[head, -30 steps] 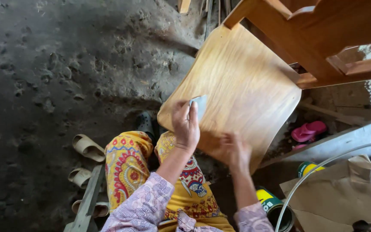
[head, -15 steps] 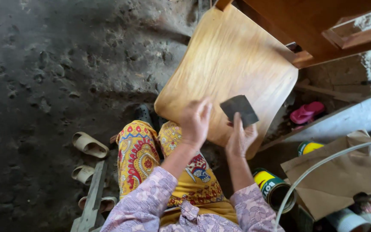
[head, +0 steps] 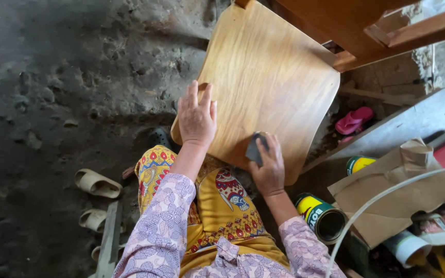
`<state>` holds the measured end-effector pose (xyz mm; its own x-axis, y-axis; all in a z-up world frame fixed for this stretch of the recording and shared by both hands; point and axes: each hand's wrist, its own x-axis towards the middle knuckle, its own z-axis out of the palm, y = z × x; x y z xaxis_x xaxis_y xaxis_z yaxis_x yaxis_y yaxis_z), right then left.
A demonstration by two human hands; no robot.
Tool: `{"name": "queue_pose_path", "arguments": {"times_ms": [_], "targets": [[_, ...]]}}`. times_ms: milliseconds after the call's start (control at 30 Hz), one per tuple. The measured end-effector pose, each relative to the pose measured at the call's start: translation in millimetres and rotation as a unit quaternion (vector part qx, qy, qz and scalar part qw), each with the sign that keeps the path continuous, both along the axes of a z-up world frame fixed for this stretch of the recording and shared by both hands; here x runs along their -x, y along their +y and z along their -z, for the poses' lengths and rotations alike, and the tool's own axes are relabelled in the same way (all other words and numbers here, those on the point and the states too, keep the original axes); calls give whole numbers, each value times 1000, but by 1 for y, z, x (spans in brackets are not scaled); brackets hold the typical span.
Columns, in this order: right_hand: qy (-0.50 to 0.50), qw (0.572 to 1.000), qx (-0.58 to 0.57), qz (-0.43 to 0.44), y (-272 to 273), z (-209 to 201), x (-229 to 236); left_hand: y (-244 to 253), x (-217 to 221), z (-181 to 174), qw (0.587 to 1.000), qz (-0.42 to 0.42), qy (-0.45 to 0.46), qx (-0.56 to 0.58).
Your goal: The person sits on the floor and sands the seat of a wooden chair using a sanding block. They rub the sanding block across the surface of the chair seat in various directions to smooth the wood.
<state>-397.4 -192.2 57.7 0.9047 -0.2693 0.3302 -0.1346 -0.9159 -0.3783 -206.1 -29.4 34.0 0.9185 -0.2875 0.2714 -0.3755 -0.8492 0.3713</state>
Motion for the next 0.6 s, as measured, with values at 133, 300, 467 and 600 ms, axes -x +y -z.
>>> {"name": "queue_pose_path", "arguments": {"times_ms": [133, 300, 467, 600], "targets": [[28, 999, 26, -5, 20, -9, -4, -2, -2, -2, 999, -15, -29, -12], [51, 996, 66, 24, 32, 11, -6, -1, -2, -1, 999, -18, -34, -26], [64, 996, 53, 29, 9, 19, -50, -1, -4, 5, 999, -12, -14, -36], [48, 995, 90, 12, -44, 33, -115, 3, -10, 7, 999, 12, -3, -38]]}}
